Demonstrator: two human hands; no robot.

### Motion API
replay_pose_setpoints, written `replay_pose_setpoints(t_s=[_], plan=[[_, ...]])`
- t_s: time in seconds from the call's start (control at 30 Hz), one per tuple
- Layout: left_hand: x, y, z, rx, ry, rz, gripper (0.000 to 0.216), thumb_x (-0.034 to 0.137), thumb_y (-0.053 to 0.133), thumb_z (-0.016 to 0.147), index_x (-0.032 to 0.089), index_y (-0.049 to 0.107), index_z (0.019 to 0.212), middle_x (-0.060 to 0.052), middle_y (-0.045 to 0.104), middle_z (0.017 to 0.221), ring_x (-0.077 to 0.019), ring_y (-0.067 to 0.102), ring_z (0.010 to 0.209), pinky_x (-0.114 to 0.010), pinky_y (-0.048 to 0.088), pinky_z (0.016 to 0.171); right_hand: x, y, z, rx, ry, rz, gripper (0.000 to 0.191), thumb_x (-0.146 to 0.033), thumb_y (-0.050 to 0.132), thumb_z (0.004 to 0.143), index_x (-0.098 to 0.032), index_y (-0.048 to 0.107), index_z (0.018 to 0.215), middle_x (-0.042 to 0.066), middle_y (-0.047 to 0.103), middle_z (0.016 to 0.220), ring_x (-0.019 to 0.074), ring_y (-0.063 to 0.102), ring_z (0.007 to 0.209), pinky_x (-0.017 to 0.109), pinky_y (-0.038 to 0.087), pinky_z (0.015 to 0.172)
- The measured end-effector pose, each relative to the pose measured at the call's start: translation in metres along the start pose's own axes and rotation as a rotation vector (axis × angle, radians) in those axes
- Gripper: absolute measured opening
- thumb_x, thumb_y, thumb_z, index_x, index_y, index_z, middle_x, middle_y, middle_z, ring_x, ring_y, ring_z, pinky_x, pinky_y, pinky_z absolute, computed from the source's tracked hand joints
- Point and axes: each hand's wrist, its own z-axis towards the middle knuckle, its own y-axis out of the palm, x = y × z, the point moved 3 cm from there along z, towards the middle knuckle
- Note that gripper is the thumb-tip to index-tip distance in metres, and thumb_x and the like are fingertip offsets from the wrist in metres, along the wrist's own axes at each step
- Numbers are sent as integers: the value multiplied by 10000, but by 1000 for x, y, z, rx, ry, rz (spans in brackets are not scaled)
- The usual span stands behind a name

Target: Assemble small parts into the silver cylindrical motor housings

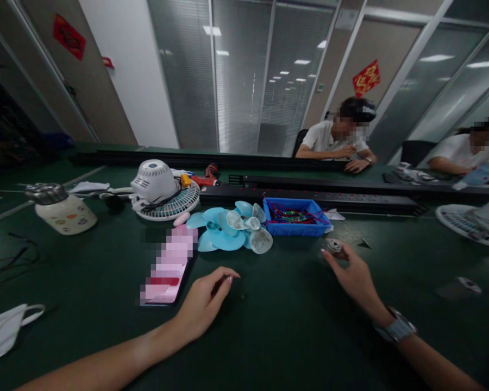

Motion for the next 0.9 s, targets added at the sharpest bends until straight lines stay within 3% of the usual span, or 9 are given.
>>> replay_pose_setpoints(t_s=[0.13, 0.27, 0.43, 0.5, 0.53, 0.6, 0.7, 0.77, 0.9], plan=[[-1, -4, 1, 56, -32, -81, 255, 332, 369, 973, 185, 560, 891, 18, 526, 699, -154, 501, 630, -251, 367, 592, 45, -9, 15, 49, 68, -70, 563, -630, 565, 784, -168, 608, 1102, 125, 721, 975, 272, 692, 851, 407, 539, 779], [-5, -2, -1, 48, -44, -138, 230, 300, 350, 969, 194, 484, 816, 30, 465, 667, -148, 461, 613, -251, 351, 581, 54, -6, 14, -10, 69, -76, 566, -627, 564, 799, -160, 598, 1118, 117, 718, 955, 252, 691, 818, 381, 540, 747], [-6, -2, -1, 29, -48, -157, 247, 299, 330, 970, 200, 442, 773, 33, 442, 663, -145, 439, 603, -258, 340, 581, 12, -19, 1, 278, -97, -256, 752, -619, 628, 752, -103, 488, 1280, 208, 605, 1183, 332, 611, 1025, 505, 457, 889], [-5, -2, 0, 33, -47, -164, 257, 306, 314, 970, 205, 425, 761, 36, 430, 656, -144, 428, 595, -259, 335, 579, -25, -20, -14, 340, -241, -289, 649, -531, 647, 782, -128, 501, 1269, 191, 588, 1194, 332, 568, 1082, 523, 399, 945], [-4, -2, 0, 39, -46, -167, 259, 309, 309, 969, 207, 418, 757, 38, 423, 650, -144, 420, 589, -260, 331, 575, -45, -15, -23, 273, -318, -258, 535, -473, 637, 815, -155, 532, 1232, 162, 607, 1155, 308, 569, 1071, 499, 394, 949], [-5, -2, 1, 52, -45, -173, 254, 313, 305, 964, 210, 407, 756, 42, 408, 639, -144, 405, 580, -260, 322, 568, -84, 5, -43, -87, -429, -136, 342, -386, 601, 871, -219, 587, 1169, 84, 650, 1032, 230, 600, 958, 408, 427, 887], [-7, -1, 0, 79, -41, -179, 254, 322, 304, 961, 212, 399, 753, 46, 391, 632, -145, 389, 578, -260, 310, 564, -125, 46, -70, -621, -424, 22, 373, -425, 627, 866, -284, 610, 1212, 5, 663, 881, 160, 602, 789, 306, 443, 746], [-9, 0, 0, 84, -38, -178, 262, 327, 300, 963, 212, 397, 749, 47, 385, 633, -146, 386, 583, -261, 306, 566, -139, 67, -78, -741, -424, 46, 415, -479, 673, 824, -307, 640, 1200, -15, 658, 819, 152, 595, 752, 288, 424, 706], [-11, -1, 2, 78, -35, -164, 265, 333, 299, 963, 211, 404, 753, 45, 383, 639, -149, 387, 590, -264, 308, 570, -143, 90, -73, -732, -432, 21, 224, -462, 677, 830, -341, 740, 1008, -33, 640, 751, 132, 583, 712, 270, 391, 677]])
